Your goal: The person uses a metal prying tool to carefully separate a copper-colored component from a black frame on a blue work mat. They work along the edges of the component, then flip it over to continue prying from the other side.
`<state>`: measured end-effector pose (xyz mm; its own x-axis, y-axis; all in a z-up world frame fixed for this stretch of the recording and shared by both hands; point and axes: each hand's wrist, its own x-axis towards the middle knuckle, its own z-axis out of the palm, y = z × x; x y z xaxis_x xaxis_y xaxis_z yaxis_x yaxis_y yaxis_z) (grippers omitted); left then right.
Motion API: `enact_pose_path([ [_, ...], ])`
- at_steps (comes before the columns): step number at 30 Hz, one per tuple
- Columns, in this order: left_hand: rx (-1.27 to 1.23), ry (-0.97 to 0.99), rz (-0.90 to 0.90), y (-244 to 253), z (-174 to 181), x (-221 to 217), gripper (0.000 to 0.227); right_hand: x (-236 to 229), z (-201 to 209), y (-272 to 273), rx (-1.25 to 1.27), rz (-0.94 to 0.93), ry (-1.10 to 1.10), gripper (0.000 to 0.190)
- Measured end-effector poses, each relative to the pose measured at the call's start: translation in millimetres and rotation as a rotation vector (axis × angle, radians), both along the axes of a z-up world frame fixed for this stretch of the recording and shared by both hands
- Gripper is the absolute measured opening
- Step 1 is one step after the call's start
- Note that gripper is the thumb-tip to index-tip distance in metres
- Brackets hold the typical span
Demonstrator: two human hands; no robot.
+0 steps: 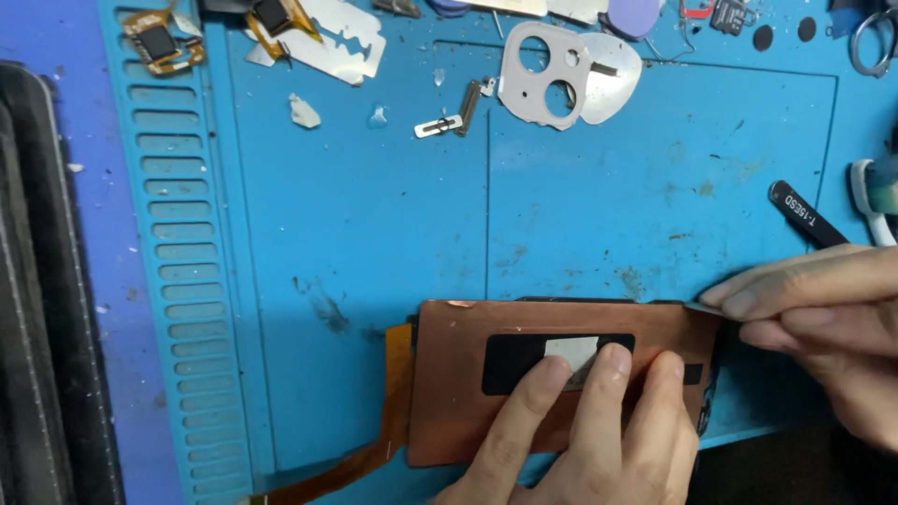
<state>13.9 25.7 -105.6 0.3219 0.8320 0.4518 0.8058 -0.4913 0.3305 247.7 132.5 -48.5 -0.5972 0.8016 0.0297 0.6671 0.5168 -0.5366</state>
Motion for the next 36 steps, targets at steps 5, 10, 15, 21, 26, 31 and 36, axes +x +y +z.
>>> enact_pose_path([
  [5, 0.027, -0.026, 0.028, 4, 8, -6, 0.015, -18, 11, 0, -0.159, -0.183, -0.054, 0.013],
  [10, 0.113, 0.080, 0.019, 4, 4, -13, 0.020, -21, 12, -4, -0.105, -0.117, -0.032, 0.010],
  [15, 0.122, 0.071, 0.061, 1, 2, -11, 0.017, 1, -1, 0, 0.016, 0.050, -0.007, 0.021],
  [21, 0.098, 0.070, 0.025, -3, 1, -12, 0.016, -7, 8, -5, -0.089, -0.006, -0.002, 0.020],
  [26, 0.115, 0.062, 0.048, -2, -1, -9, 0.014, 19, -13, -3, 0.025, 0.064, 0.076, 0.020],
  [31, 0.121, 0.075, 0.027, -1, -1, -12, 0.015, 13, -10, -2, 0.022, 0.051, 0.068, 0.018],
  [36, 0.137, 0.076, 0.049, -2, 1, -10, 0.021, -13, 15, 2, -0.096, 0.094, -0.055, 0.023],
])
